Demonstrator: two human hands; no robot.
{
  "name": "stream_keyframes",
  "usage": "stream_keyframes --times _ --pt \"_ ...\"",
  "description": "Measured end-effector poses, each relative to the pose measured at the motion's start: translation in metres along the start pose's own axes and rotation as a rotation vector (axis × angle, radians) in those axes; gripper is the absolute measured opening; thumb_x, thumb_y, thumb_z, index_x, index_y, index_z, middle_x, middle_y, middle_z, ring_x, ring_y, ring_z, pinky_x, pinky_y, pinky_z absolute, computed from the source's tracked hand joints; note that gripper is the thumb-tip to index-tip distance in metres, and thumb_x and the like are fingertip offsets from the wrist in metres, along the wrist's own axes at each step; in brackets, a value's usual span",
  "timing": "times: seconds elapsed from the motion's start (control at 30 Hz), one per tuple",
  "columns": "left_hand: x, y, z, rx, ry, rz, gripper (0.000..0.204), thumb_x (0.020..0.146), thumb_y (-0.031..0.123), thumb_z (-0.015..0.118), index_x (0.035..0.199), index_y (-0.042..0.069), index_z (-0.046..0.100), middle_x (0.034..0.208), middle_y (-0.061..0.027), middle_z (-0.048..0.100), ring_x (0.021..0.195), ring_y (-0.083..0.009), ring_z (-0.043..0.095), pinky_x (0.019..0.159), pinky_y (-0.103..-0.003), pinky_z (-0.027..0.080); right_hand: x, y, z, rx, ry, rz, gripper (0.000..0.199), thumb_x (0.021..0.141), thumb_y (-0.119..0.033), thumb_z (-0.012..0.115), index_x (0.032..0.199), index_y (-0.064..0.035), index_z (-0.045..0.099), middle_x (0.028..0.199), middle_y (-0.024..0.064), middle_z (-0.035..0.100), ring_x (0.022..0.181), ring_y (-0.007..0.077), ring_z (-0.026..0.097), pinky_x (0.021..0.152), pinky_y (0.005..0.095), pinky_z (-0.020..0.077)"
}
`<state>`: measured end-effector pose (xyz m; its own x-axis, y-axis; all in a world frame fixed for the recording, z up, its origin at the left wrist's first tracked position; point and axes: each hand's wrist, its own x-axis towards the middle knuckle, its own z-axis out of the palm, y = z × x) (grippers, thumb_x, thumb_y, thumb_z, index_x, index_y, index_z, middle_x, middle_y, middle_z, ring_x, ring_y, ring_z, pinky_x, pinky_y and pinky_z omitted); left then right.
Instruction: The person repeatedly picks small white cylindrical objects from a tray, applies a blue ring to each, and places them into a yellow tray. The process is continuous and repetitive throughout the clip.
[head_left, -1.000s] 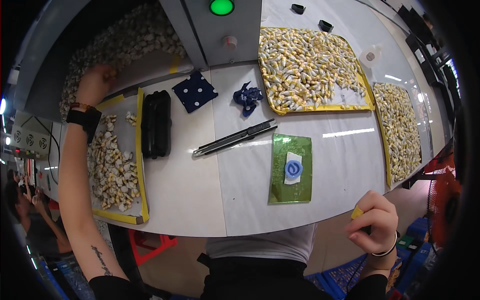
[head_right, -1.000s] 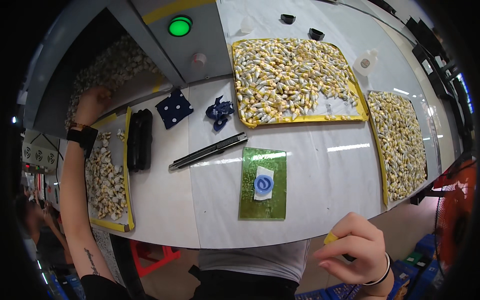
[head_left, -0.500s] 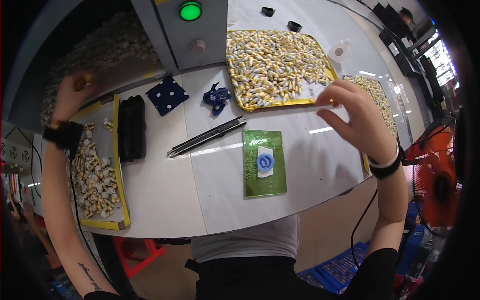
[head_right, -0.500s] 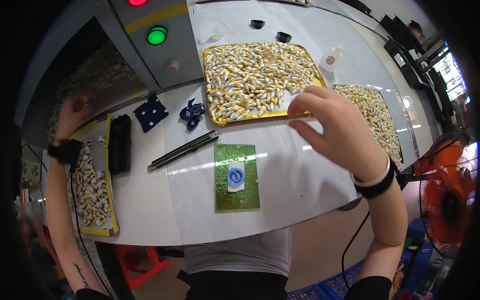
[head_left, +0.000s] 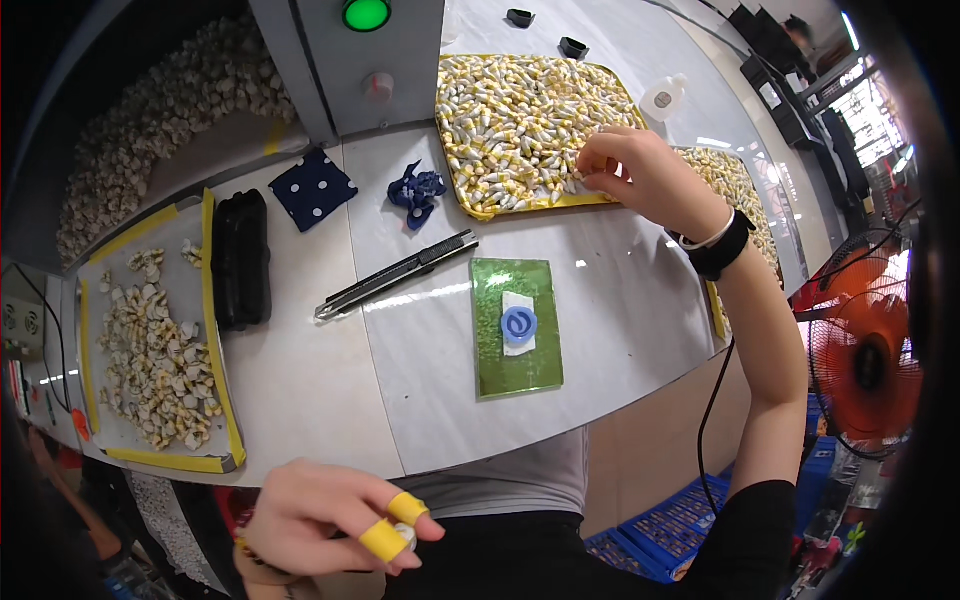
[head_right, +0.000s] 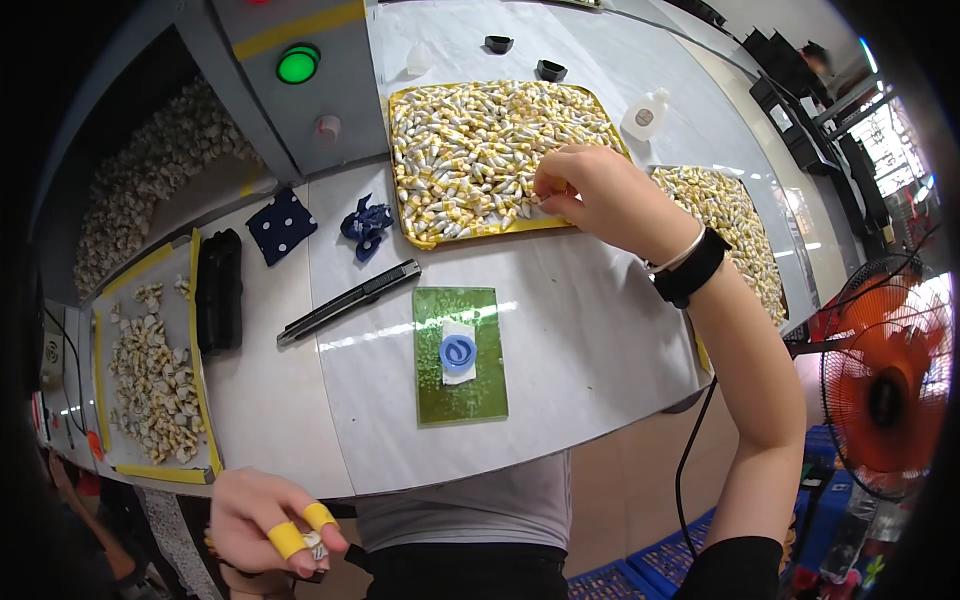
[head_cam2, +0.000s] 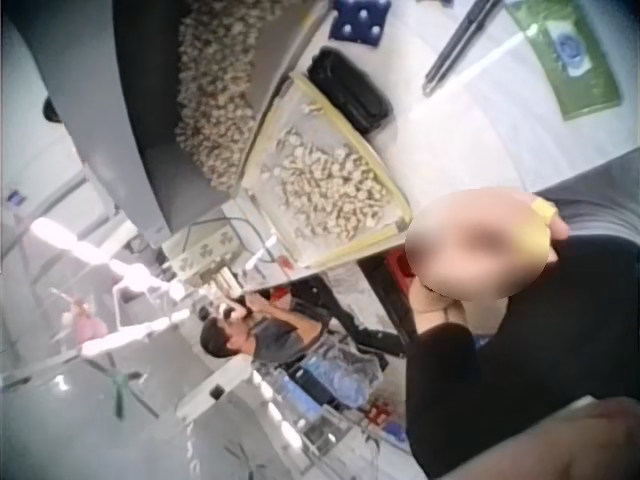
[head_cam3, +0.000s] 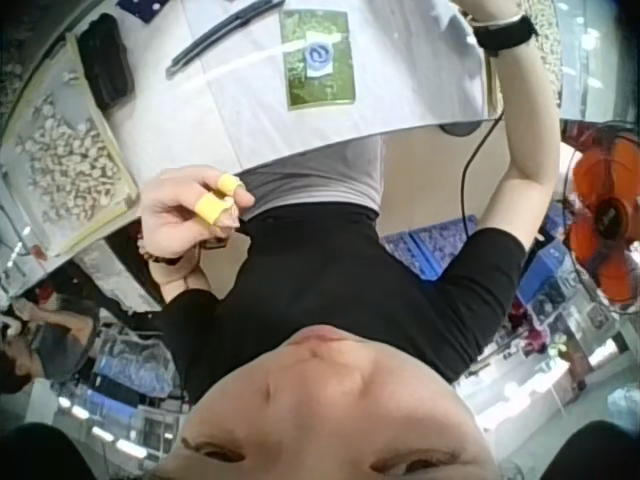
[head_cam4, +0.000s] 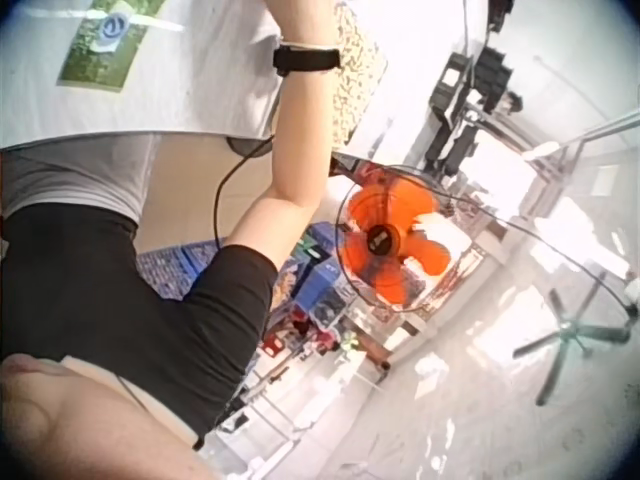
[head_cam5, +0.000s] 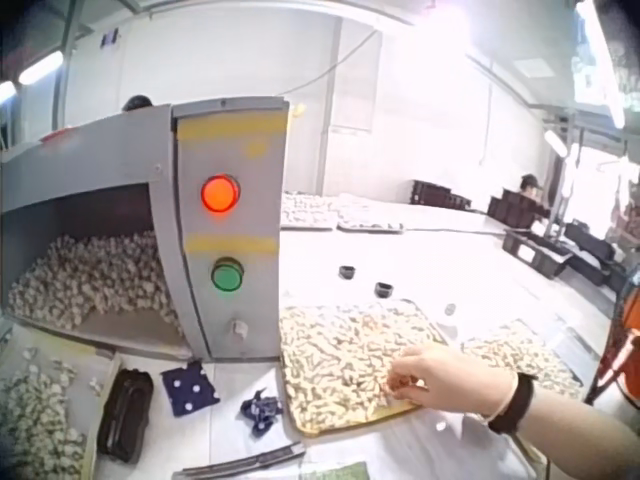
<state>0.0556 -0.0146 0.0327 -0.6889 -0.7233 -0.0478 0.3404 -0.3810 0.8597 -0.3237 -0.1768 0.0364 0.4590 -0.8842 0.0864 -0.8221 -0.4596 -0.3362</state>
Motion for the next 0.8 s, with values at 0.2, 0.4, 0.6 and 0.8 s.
stream_keyframes --times 0.2,0.4,0.6,0.8 --pt "0.008 -0.043 0.018 -0.604 -0.075 0.018 0.05 0.075 -0.007 0.074 0.12 -0.014 0.053 0.108 -0.0243 0.064 0.093 -0.0275 0.068 0.084 -0.033 0.055 -0.002 -0.005 0.003 0.012 0.043 0.072 0.008 0.079 -0.003 0.068 0.083 0.0011 0.063 0.074 0.0099 0.065 0.066 0.0208 0.061 0.062 0.0304 0.0494" --pt "0.021 -0.076 0.015 -0.616 -0.299 -0.065 0.044 0.077 0.01 0.078 0.111 -0.012 0.061 0.103 -0.0223 0.066 0.089 -0.0258 0.067 0.082 -0.032 0.054 -0.003 -0.005 0.0 0.021 0.024 0.105 0.008 0.078 -0.003 0.068 0.082 0.0025 0.064 0.076 0.0129 0.066 0.071 0.0241 0.065 0.065 0.0334 0.0507" --pt "0.022 -0.069 0.019 -0.753 -0.155 -0.007 0.037 0.08 0.009 0.076 0.109 -0.009 0.061 0.102 -0.0226 0.066 0.093 -0.0258 0.067 0.08 -0.032 0.056 -0.008 -0.003 0.001 0.018 0.087 0.083 0.013 0.087 -0.004 0.061 0.099 0.0007 0.06 0.082 0.0069 0.064 0.073 0.0136 0.06 0.064 0.0262 0.0477" --pt "0.023 -0.065 0.019 -0.736 0.001 0.013 0.039 0.083 0.008 0.073 0.114 -0.009 0.057 0.106 -0.0212 0.066 0.096 -0.0258 0.067 0.086 -0.034 0.055 -0.036 -0.086 -0.005 0.538 0.095 0.038 0.012 0.09 0.005 0.05 0.099 0.005 0.058 0.092 0.0066 0.063 0.08 0.0108 0.062 0.064 0.0213 0.0482"
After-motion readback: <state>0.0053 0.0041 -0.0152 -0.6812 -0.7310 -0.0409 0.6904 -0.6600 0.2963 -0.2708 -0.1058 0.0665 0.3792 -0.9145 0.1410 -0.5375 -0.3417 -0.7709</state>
